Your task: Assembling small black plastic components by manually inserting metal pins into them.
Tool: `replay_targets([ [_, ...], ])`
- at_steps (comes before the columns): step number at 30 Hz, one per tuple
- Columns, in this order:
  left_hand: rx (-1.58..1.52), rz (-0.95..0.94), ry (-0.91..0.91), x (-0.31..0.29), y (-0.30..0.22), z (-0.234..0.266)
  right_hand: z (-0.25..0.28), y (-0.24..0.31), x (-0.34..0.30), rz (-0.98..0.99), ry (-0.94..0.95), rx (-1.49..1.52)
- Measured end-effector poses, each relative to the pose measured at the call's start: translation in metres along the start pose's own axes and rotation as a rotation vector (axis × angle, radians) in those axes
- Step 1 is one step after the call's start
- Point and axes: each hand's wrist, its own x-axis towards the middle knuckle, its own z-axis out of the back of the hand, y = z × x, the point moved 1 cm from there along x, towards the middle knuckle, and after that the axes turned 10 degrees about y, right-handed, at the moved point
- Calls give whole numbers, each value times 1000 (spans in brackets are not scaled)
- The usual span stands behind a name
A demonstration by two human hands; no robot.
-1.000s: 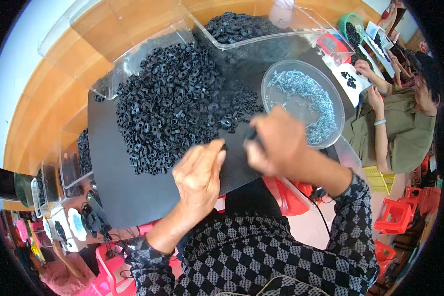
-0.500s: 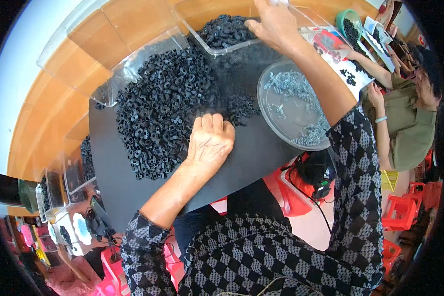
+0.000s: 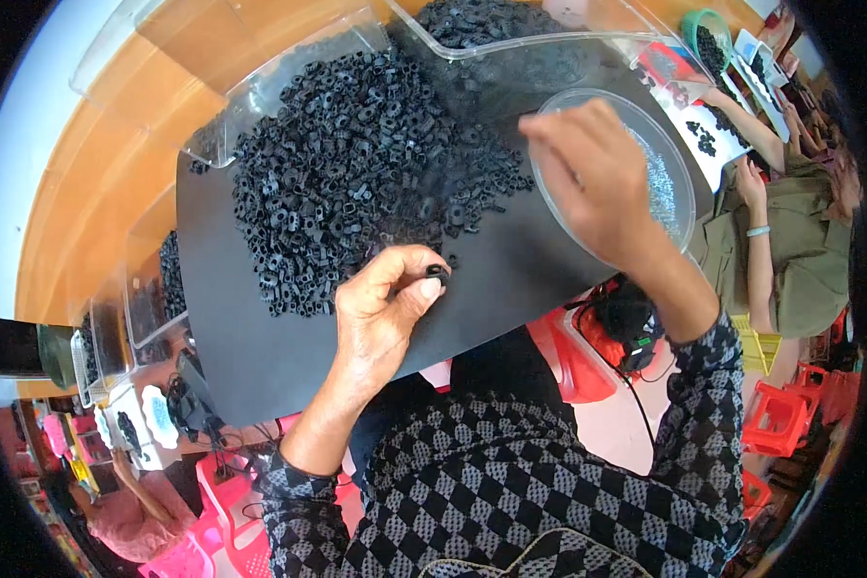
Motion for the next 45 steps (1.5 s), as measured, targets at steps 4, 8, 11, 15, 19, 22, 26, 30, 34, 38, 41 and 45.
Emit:
replay_targets([
  [4, -365, 61, -17, -14, 0, -9, 6, 4, -32, -86, 119, 4],
  [8, -397, 29, -51, -27, 6, -8, 23, -31, -53, -371, 282, -13],
  [11, -433, 26, -80, -33, 6, -9, 31, -37, -55, -530, 380, 55],
  [15, -388, 33, -76, -36, 10, -13, 15, -49, -71, -576, 474, 164],
  [19, -314, 40, -93, -40, 12, -15, 1, -60, -72, -423, 449, -41],
  [22, -258, -4, -96, -42, 15, -18, -4, -69, -74, -389, 484, -71],
  [26, -346, 41, -73, -40, 14, -26, -8, -78, -69, -369, 455, -124],
  [30, -446, 43, -59, -37, 13, -30, -20, -80, -57, -353, 462, -188],
  [34, -473, 53, 33, -41, 13, -25, -30, -82, -54, -245, 487, -291],
  [38, -485, 51, -9, -40, 19, -24, -35, -78, -53, -122, 513, -349],
  [41, -446, 41, -2, -41, 22, -22, -37, -78, -54, -97, 497, -325],
  [45, -521, 36, -3, -38, 23, -23, -29, -77, -54, -101, 510, -384],
])
